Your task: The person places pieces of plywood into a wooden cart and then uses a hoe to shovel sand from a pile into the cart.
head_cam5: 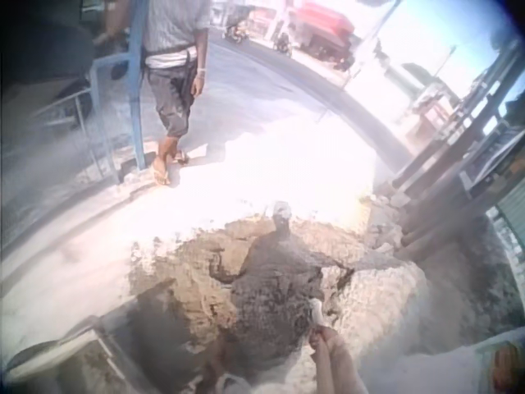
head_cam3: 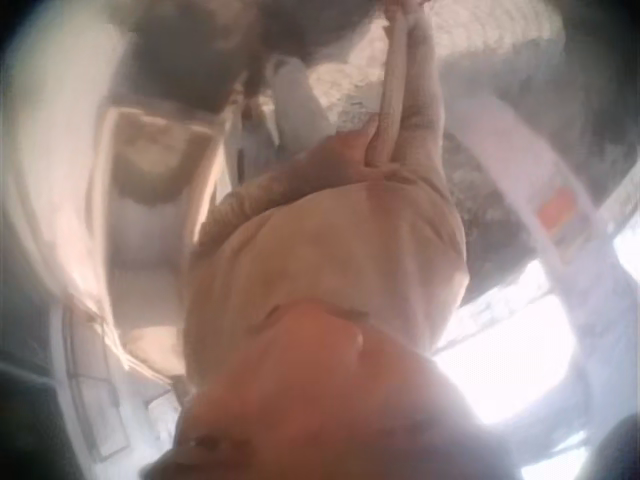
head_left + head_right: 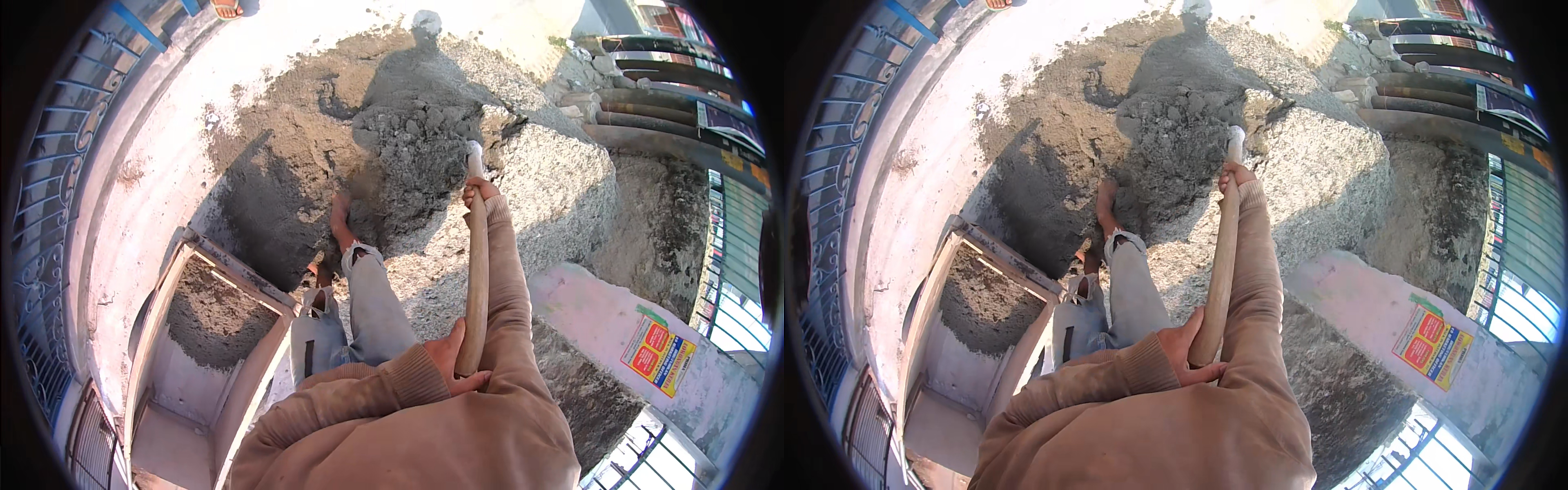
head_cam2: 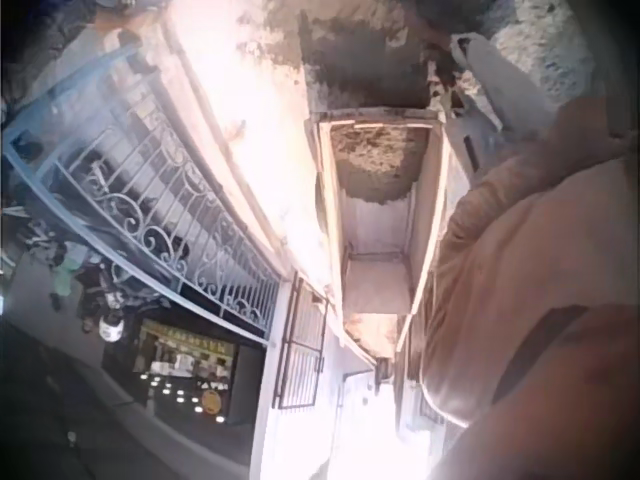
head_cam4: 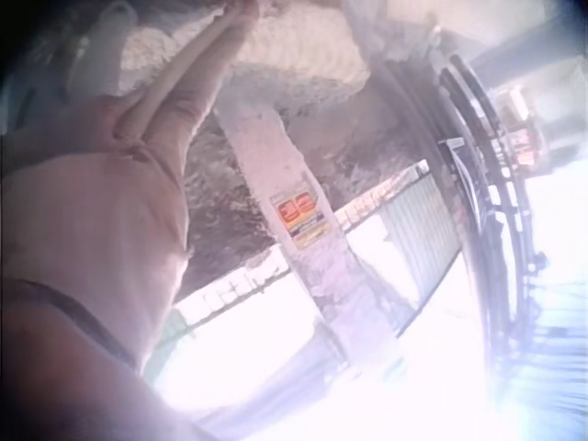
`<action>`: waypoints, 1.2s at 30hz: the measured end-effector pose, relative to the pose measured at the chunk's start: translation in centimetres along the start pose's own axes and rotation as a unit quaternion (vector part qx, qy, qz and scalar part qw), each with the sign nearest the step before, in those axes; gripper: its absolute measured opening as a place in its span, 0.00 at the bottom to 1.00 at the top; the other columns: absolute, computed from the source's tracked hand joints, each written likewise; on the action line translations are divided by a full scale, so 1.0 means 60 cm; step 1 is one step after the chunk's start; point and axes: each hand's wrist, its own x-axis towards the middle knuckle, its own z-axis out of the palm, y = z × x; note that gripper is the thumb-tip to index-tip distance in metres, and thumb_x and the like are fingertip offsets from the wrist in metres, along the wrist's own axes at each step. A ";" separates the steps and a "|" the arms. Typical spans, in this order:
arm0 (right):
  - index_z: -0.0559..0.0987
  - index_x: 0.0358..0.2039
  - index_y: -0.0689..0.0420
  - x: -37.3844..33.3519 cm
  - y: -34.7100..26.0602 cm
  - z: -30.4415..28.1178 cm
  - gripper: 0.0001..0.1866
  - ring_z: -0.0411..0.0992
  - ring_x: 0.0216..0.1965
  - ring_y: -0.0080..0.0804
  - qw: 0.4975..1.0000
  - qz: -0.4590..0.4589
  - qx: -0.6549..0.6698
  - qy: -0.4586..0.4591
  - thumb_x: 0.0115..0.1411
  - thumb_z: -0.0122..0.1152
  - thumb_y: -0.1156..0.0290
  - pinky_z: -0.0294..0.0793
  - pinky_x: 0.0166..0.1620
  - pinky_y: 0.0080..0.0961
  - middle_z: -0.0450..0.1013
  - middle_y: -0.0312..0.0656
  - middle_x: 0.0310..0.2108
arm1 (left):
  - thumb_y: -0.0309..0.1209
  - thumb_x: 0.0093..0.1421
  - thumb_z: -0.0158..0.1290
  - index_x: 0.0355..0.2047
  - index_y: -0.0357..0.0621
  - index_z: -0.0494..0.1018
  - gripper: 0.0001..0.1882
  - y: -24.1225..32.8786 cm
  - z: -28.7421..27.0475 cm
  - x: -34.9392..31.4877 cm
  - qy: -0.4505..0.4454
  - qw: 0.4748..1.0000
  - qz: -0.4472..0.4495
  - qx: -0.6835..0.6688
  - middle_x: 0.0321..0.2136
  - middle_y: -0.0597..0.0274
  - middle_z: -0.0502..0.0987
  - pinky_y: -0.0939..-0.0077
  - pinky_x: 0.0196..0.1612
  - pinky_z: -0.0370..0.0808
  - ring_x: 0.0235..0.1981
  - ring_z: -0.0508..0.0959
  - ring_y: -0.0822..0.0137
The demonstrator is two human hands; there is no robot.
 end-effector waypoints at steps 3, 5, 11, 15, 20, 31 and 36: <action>0.67 0.25 0.55 -0.015 0.044 0.022 0.06 0.64 0.17 0.24 0.995 0.050 0.017 -0.082 0.55 0.55 0.73 0.66 0.19 0.25 0.64 0.36 0.19 | 0.57 0.53 0.57 0.63 0.26 0.45 0.55 0.027 -0.011 -0.052 0.028 0.998 0.012 -0.047 0.34 0.31 0.76 0.60 0.41 0.77 0.36 0.80 0.42; 0.66 0.21 0.55 -0.019 0.084 0.044 0.08 0.64 0.19 0.24 0.970 0.180 0.084 -0.143 0.54 0.56 0.72 0.68 0.22 0.25 0.63 0.36 0.18 | 0.57 0.52 0.57 0.63 0.24 0.46 0.55 0.046 -0.017 -0.099 0.053 0.996 0.007 -0.067 0.33 0.31 0.76 0.61 0.41 0.77 0.35 0.80 0.42; 0.67 0.21 0.55 -0.058 0.288 0.215 0.09 0.66 0.20 0.25 0.962 0.219 0.064 -0.149 0.55 0.56 0.69 0.71 0.24 0.27 0.64 0.34 0.18 | 0.46 0.54 0.59 0.59 0.18 0.54 0.46 -0.006 -0.073 -0.331 0.197 0.972 0.102 0.083 0.26 0.42 0.76 0.69 0.32 0.78 0.26 0.80 0.51; 0.66 0.29 0.54 -0.157 0.529 0.330 0.07 0.64 0.15 0.31 0.998 -0.018 0.010 -0.067 0.58 0.54 0.70 0.71 0.20 0.33 0.65 0.38 0.17 | 0.30 0.45 0.58 0.58 0.35 0.66 0.37 -0.071 -0.057 -0.559 0.267 0.955 -0.056 0.117 0.31 0.49 0.79 0.71 0.33 0.76 0.26 0.80 0.58; 0.66 0.35 0.58 -0.303 0.878 0.394 0.10 0.68 0.19 0.36 0.995 -0.032 -0.002 -0.091 0.57 0.58 0.73 0.75 0.23 0.37 0.68 0.43 0.25 | 0.31 0.46 0.53 0.41 0.46 0.75 0.18 -0.284 0.149 -0.793 0.192 0.791 -0.570 0.110 0.29 0.48 0.78 0.61 0.34 0.74 0.32 0.79 0.49; 0.68 0.42 0.58 -0.381 0.756 0.489 0.14 0.75 0.31 0.39 0.945 -0.117 -0.011 -0.305 0.57 0.60 0.79 0.82 0.37 0.44 0.71 0.44 0.32 | 0.27 0.45 0.63 0.35 0.45 0.75 0.14 -0.557 0.237 -0.708 0.585 0.763 -0.215 0.173 0.33 0.51 0.78 0.58 0.36 0.75 0.32 0.78 0.49; 0.63 0.43 0.59 -0.352 0.349 0.503 0.12 0.71 0.20 0.29 0.856 -0.469 -0.120 -0.182 0.62 0.53 0.73 0.77 0.20 0.28 0.68 0.41 0.28 | 0.34 0.51 0.65 0.31 0.41 0.75 0.13 -0.386 -0.001 -0.261 0.524 0.852 -0.018 -0.012 0.20 0.52 0.76 0.66 0.24 0.73 0.22 0.78 0.53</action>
